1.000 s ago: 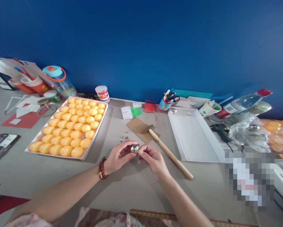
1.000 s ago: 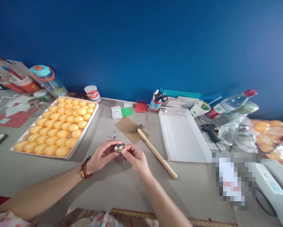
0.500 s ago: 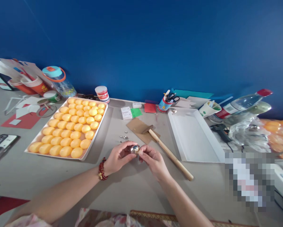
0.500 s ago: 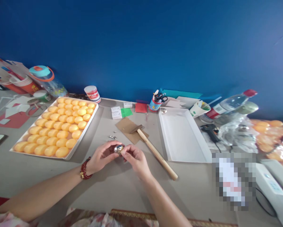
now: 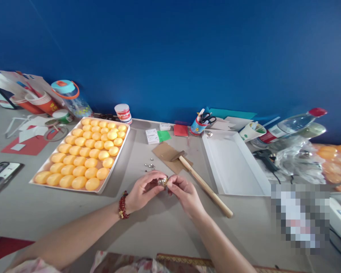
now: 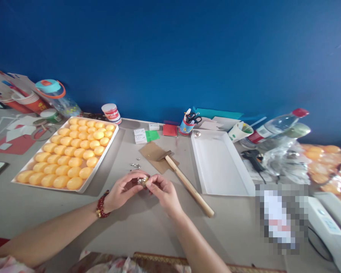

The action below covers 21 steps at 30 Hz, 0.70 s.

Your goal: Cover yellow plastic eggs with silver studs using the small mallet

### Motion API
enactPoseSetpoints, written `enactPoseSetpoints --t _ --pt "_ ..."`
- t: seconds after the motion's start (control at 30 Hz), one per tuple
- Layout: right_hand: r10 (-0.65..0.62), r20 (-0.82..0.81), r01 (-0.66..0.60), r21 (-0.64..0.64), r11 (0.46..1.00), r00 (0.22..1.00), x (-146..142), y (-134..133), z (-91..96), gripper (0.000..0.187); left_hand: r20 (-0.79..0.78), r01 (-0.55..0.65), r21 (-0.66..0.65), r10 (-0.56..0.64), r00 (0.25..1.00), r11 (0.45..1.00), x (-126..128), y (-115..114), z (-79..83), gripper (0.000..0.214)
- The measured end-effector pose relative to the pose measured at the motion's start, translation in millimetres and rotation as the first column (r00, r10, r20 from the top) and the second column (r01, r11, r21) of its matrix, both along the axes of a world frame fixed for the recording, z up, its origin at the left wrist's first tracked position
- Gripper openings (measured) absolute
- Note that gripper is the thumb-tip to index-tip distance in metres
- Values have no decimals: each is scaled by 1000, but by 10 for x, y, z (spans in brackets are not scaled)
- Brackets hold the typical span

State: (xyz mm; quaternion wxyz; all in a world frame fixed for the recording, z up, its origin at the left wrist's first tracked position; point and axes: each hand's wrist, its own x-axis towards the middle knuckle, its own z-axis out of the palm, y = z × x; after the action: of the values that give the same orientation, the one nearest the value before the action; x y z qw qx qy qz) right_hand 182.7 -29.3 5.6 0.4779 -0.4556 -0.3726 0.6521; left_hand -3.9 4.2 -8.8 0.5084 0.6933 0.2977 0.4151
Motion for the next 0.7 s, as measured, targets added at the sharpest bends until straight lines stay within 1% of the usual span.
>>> enactPoseSetpoints --t 0.2,0.47,0.7 --pt "10 6 -10 16 1000 1000 2 -6 18 25 10 6 75 -7 1000 997 6 -2 32 25" --pt "-7 10 7 -5 1000 1000 -24 -6 36 31 17 -33 117 31 999 993 10 0 30 21" --pt "-11 -6 11 -15 1000 1000 -31 -11 21 30 13 -29 157 27 1000 987 17 8 50 20"
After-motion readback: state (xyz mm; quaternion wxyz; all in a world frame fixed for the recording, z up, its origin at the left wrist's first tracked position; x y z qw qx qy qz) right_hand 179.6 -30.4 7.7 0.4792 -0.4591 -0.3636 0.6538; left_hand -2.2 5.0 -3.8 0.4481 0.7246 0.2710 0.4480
